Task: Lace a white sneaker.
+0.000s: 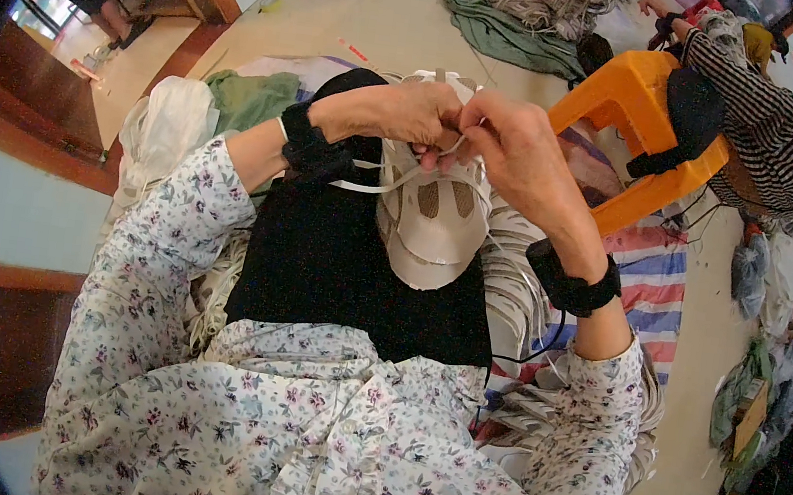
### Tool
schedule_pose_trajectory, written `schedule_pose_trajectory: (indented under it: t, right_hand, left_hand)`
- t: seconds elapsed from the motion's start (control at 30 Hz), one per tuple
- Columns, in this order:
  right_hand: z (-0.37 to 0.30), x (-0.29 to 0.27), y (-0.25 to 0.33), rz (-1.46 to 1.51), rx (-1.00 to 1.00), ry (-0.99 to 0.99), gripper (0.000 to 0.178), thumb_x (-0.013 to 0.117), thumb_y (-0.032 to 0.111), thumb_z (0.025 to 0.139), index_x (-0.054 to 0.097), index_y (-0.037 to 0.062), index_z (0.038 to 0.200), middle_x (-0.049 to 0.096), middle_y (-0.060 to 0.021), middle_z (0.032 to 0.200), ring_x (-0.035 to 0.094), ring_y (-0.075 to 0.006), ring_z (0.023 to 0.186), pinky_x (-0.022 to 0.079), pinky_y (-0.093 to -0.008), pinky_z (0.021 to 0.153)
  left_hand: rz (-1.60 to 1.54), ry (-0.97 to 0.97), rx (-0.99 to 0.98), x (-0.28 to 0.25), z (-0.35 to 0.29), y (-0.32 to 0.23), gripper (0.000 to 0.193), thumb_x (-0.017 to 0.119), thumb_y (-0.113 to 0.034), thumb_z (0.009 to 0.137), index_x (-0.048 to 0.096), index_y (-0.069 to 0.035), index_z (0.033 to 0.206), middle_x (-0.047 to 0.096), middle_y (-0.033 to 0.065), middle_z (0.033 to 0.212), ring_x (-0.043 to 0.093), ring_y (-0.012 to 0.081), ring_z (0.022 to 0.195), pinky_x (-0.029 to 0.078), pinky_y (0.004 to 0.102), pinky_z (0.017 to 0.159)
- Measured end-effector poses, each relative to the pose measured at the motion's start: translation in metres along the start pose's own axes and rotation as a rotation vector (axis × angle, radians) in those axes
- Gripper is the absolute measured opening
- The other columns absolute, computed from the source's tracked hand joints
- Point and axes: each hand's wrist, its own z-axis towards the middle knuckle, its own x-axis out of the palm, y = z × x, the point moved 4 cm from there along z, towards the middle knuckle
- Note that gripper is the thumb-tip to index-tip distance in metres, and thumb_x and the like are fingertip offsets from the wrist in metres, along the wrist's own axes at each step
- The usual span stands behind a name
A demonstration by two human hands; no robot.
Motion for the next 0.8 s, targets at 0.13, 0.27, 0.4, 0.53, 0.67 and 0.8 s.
schedule_pose_trajectory:
  t: [0.13, 0.27, 0.4, 0.53, 0.67, 0.8]
  right_hand:
    - [-0.005, -0.014, -0.026, -0.043, 0.130, -0.079, 0.007, 0.061, 0.001, 0.085, 0.058, -0.0041, 0.088, 0.059, -0.0128, 0.072, 0.060, -0.0187, 0.070, 0.048, -0.0320, 0.064]
    - [-0.018, -0.057, -0.080, -0.370, 0.154, -0.213, 0.006, 0.060, 0.002, 0.085, 0.061, -0.0031, 0.089, 0.060, -0.0117, 0.073, 0.061, -0.0184, 0.070, 0.049, -0.0321, 0.066]
    - [-0.033, -0.070, -0.096, -0.506, 0.233, -0.306, 0.006, 0.063, 0.003, 0.084, 0.062, -0.0022, 0.087, 0.061, -0.0123, 0.076, 0.063, -0.0225, 0.072, 0.049, -0.0327, 0.066]
    - [-0.037, 0.008, -0.010, -0.114, -0.046, -0.007, 0.013, 0.068, 0.006, 0.082, 0.063, 0.0024, 0.093, 0.062, -0.0119, 0.090, 0.061, -0.0308, 0.086, 0.047, -0.0354, 0.079]
    - [-0.037, 0.037, -0.003, -0.262, -0.031, -0.041, 0.010, 0.065, 0.004, 0.083, 0.060, 0.0029, 0.092, 0.057, -0.0120, 0.092, 0.057, -0.0318, 0.090, 0.043, -0.0392, 0.080]
    - [-0.028, 0.040, 0.003, -0.419, -0.033, 0.048, 0.007, 0.060, 0.004, 0.087, 0.054, 0.0026, 0.090, 0.055, -0.0138, 0.093, 0.056, -0.0330, 0.092, 0.042, -0.0420, 0.078]
  left_hand:
    - [-0.162, -0.284, 0.086, -0.008, -0.016, 0.011, 0.017, 0.058, -0.015, 0.094, 0.070, -0.003, 0.090, 0.068, 0.0016, 0.079, 0.060, 0.0061, 0.060, 0.042, 0.0191, 0.053]
    - [-0.376, -0.692, 0.179, -0.049, -0.066, 0.032, 0.019, 0.061, -0.019, 0.095, 0.071, -0.003, 0.094, 0.069, 0.0008, 0.083, 0.060, 0.0038, 0.069, 0.042, 0.0174, 0.057]
    - [-0.617, -1.078, 0.299, -0.150, -0.175, 0.098, 0.013, 0.064, -0.010, 0.091, 0.071, -0.001, 0.098, 0.069, 0.0020, 0.083, 0.056, 0.0052, 0.066, 0.041, 0.0185, 0.058]
    - [-0.804, -1.266, 0.191, -0.167, -0.240, 0.135, 0.013, 0.062, -0.003, 0.091, 0.064, 0.006, 0.101, 0.065, 0.0030, 0.083, 0.056, 0.0047, 0.067, 0.043, 0.0150, 0.057]
    - [-0.808, -1.193, 0.194, -0.139, -0.239, 0.133, 0.017, 0.060, -0.003, 0.093, 0.061, 0.008, 0.105, 0.063, 0.0031, 0.085, 0.056, 0.0045, 0.067, 0.045, 0.0130, 0.058]
    - [-0.827, -1.190, 0.143, -0.122, -0.236, 0.139, 0.017, 0.061, -0.007, 0.095, 0.062, 0.006, 0.106, 0.064, 0.0027, 0.083, 0.057, 0.0043, 0.067, 0.046, 0.0132, 0.057]
